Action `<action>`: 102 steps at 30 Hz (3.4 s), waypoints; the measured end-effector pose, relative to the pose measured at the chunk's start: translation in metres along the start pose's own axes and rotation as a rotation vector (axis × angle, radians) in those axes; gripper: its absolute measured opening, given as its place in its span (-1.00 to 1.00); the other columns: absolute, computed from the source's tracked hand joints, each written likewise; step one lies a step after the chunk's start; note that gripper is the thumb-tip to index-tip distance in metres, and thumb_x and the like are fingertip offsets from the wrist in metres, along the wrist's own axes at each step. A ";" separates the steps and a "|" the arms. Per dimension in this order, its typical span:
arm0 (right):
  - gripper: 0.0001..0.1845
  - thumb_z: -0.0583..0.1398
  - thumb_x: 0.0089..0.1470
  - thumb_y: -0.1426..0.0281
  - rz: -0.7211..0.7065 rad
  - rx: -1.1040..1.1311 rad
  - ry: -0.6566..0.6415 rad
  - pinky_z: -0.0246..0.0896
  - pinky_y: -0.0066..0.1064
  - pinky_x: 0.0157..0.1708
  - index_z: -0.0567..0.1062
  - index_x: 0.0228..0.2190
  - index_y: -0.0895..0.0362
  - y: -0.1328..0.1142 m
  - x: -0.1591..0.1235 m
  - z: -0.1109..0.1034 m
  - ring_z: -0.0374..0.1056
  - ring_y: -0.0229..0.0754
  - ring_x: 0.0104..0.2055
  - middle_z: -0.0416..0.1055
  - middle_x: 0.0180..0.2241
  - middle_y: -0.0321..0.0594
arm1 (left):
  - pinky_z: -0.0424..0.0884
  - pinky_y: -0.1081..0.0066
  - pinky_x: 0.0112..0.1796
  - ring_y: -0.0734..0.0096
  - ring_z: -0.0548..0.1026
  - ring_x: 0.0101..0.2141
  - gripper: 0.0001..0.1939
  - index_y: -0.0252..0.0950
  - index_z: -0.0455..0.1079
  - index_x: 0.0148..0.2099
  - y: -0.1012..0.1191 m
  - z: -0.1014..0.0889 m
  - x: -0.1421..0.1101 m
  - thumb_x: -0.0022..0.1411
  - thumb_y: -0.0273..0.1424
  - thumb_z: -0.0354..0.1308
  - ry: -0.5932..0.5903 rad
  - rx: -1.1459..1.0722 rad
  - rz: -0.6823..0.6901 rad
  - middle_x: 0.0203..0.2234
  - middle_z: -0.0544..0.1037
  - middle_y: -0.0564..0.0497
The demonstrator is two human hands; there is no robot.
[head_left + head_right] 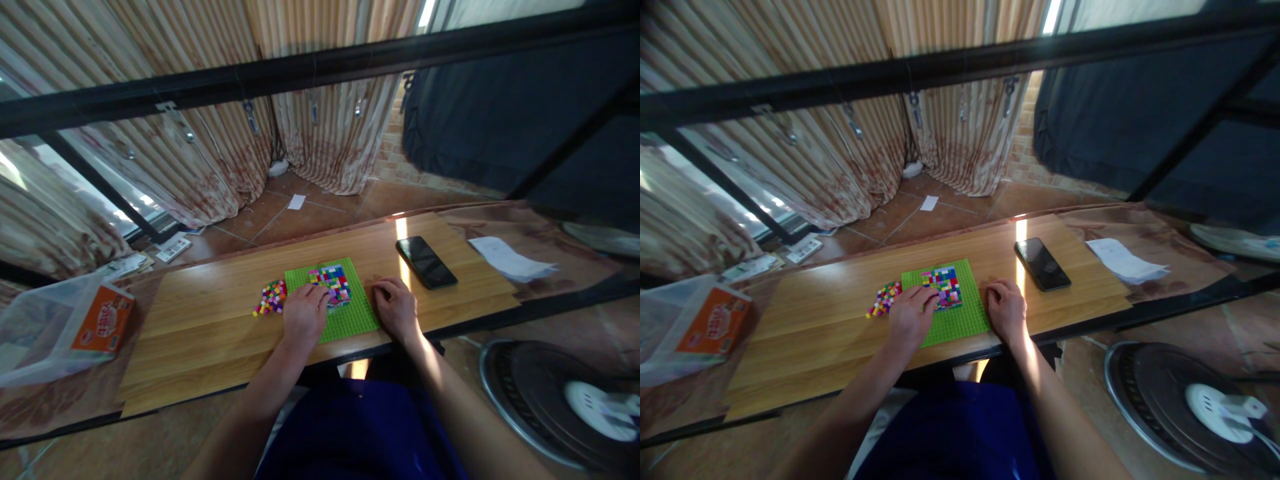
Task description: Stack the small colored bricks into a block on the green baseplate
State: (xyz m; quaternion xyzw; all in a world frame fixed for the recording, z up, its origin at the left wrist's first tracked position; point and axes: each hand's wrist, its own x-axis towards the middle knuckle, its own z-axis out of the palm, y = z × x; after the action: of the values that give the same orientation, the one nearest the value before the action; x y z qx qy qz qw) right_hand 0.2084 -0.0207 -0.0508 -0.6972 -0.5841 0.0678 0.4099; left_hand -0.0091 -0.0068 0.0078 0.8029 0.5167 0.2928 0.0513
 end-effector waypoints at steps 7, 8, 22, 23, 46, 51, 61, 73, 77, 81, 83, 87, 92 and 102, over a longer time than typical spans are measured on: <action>-0.74 0.09 0.09 0.36 0.004 0.006 -0.004 0.31 -0.26 -0.13 0.60 -0.38 0.11 0.000 0.000 0.000 0.39 -0.09 -0.17 0.50 -0.23 -0.11 | 0.40 0.33 -0.25 0.31 0.54 -0.32 -0.90 -0.23 0.50 -0.19 -0.004 0.002 0.001 0.24 -0.38 0.19 -0.002 -0.064 -0.044 -0.37 0.61 0.01; -0.74 0.09 0.09 0.36 0.004 0.007 -0.003 0.31 -0.26 -0.14 0.60 -0.38 0.11 0.000 0.000 0.000 0.39 -0.09 -0.17 0.50 -0.23 -0.11 | 0.40 0.33 -0.26 0.32 0.54 -0.34 -0.90 -0.22 0.50 -0.20 -0.004 0.003 0.000 0.24 -0.38 0.19 0.006 -0.062 -0.039 -0.38 0.61 0.02; -0.72 0.09 0.10 0.35 0.003 -0.001 -0.007 0.31 -0.26 -0.14 0.60 -0.39 0.12 0.000 0.000 0.000 0.39 -0.10 -0.19 0.49 -0.24 -0.10 | 0.35 0.28 -0.22 0.30 0.51 -0.34 -0.89 -0.26 0.47 -0.22 -0.002 0.005 -0.008 0.22 -0.50 0.15 0.077 -0.049 -0.020 -0.38 0.60 0.01; -0.72 0.09 0.10 0.35 0.004 -0.001 -0.005 0.31 -0.26 -0.14 0.60 -0.39 0.12 0.000 0.000 0.000 0.39 -0.10 -0.19 0.49 -0.24 -0.10 | 0.35 0.28 -0.22 0.31 0.51 -0.33 -0.90 -0.25 0.47 -0.23 -0.002 0.005 -0.008 0.24 -0.49 0.14 0.076 -0.053 -0.002 -0.37 0.60 0.01; -0.73 0.09 0.11 0.33 -0.006 0.001 -0.005 0.31 -0.26 -0.14 0.59 -0.39 0.10 0.001 -0.001 0.000 0.39 -0.09 -0.17 0.50 -0.24 -0.11 | 0.32 0.30 -0.25 0.33 0.42 -0.33 -0.81 -0.27 0.41 -0.34 0.002 0.011 -0.010 0.30 -0.53 0.02 0.141 0.039 0.099 -0.41 0.53 -0.02; -0.73 0.08 0.10 0.34 -0.015 -0.003 -0.006 0.31 -0.26 -0.14 0.59 -0.38 0.10 0.002 -0.001 0.000 0.39 -0.10 -0.18 0.49 -0.24 -0.11 | 0.32 0.29 -0.25 0.32 0.40 -0.33 -0.81 -0.27 0.40 -0.35 0.003 0.012 -0.010 0.28 -0.55 0.02 0.123 0.052 0.102 -0.42 0.50 -0.03; -0.74 0.09 0.10 0.35 -0.004 -0.013 -0.002 0.31 -0.27 -0.15 0.59 -0.38 0.11 0.001 -0.001 -0.001 0.40 -0.09 -0.17 0.50 -0.23 -0.11 | 0.33 0.28 -0.25 0.29 0.40 -0.32 -0.82 -0.27 0.38 -0.34 0.005 0.009 -0.009 0.28 -0.55 0.02 0.087 0.068 0.098 -0.41 0.49 -0.04; -0.72 0.09 0.10 0.34 -0.006 -0.022 -0.008 0.31 -0.27 -0.16 0.60 -0.38 0.13 0.002 -0.001 -0.001 0.40 -0.10 -0.19 0.50 -0.23 -0.10 | 0.38 0.29 -0.23 0.27 0.45 -0.26 -0.86 -0.30 0.41 -0.25 0.006 0.009 -0.014 0.31 -0.49 0.02 0.093 0.100 0.103 -0.32 0.52 -0.08; -0.72 0.09 0.10 0.33 -0.014 -0.040 -0.008 0.31 -0.28 -0.19 0.60 -0.38 0.13 0.002 -0.001 0.000 0.41 -0.09 -0.20 0.50 -0.24 -0.11 | 0.42 0.29 -0.21 0.27 0.47 -0.23 -0.87 -0.31 0.40 -0.25 0.006 0.012 -0.016 0.31 -0.50 0.03 0.126 0.083 0.102 -0.30 0.52 -0.08; -0.72 0.10 0.09 0.33 -0.012 -0.032 0.000 0.31 -0.29 -0.21 0.60 -0.38 0.14 0.002 -0.001 0.000 0.41 -0.09 -0.20 0.51 -0.24 -0.10 | 0.44 0.29 -0.16 0.29 0.49 -0.19 -0.87 -0.31 0.41 -0.20 0.005 0.015 -0.018 0.31 -0.52 0.03 0.166 0.000 0.073 -0.26 0.53 -0.08; -0.72 0.09 0.10 0.34 -0.011 -0.028 0.001 0.31 -0.30 -0.21 0.60 -0.38 0.13 0.002 -0.001 0.000 0.41 -0.09 -0.20 0.51 -0.24 -0.10 | 0.45 0.28 -0.15 0.31 0.49 -0.19 -0.86 -0.30 0.41 -0.16 0.004 0.015 -0.020 0.32 -0.50 0.03 0.169 -0.041 0.055 -0.24 0.53 -0.08; -0.72 0.09 0.10 0.35 -0.017 -0.023 0.006 0.31 -0.30 -0.21 0.60 -0.39 0.13 0.002 -0.001 -0.001 0.41 -0.10 -0.21 0.51 -0.25 -0.11 | 0.46 0.27 -0.12 0.29 0.50 -0.17 -0.82 -0.29 0.40 -0.08 0.002 0.012 -0.023 0.31 -0.50 0.03 0.152 -0.114 0.019 -0.21 0.54 -0.08; -0.72 0.10 0.10 0.34 -0.022 -0.010 0.000 0.31 -0.29 -0.20 0.60 -0.38 0.14 0.002 -0.001 -0.001 0.41 -0.10 -0.20 0.51 -0.25 -0.10 | 0.46 0.29 -0.08 0.32 0.51 -0.13 -0.78 -0.28 0.39 -0.02 -0.001 0.003 -0.028 0.31 -0.50 0.03 0.145 -0.208 -0.034 -0.16 0.55 -0.08; -0.71 0.10 0.09 0.30 -0.021 -0.023 0.014 0.32 -0.29 -0.23 0.60 -0.39 0.13 0.004 -0.001 -0.001 0.42 -0.09 -0.22 0.51 -0.24 -0.10 | 0.46 0.31 -0.18 0.34 0.52 -0.26 -0.82 -0.27 0.42 -0.11 -0.059 -0.024 -0.060 0.28 -0.48 0.03 0.188 -0.116 -0.275 -0.26 0.56 -0.05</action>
State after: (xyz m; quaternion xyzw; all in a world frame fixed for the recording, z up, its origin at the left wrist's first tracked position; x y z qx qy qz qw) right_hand 0.2118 -0.0223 -0.0533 -0.6960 -0.5894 0.0522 0.4067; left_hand -0.0863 -0.0364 -0.0201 0.6894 0.6062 0.3864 0.0886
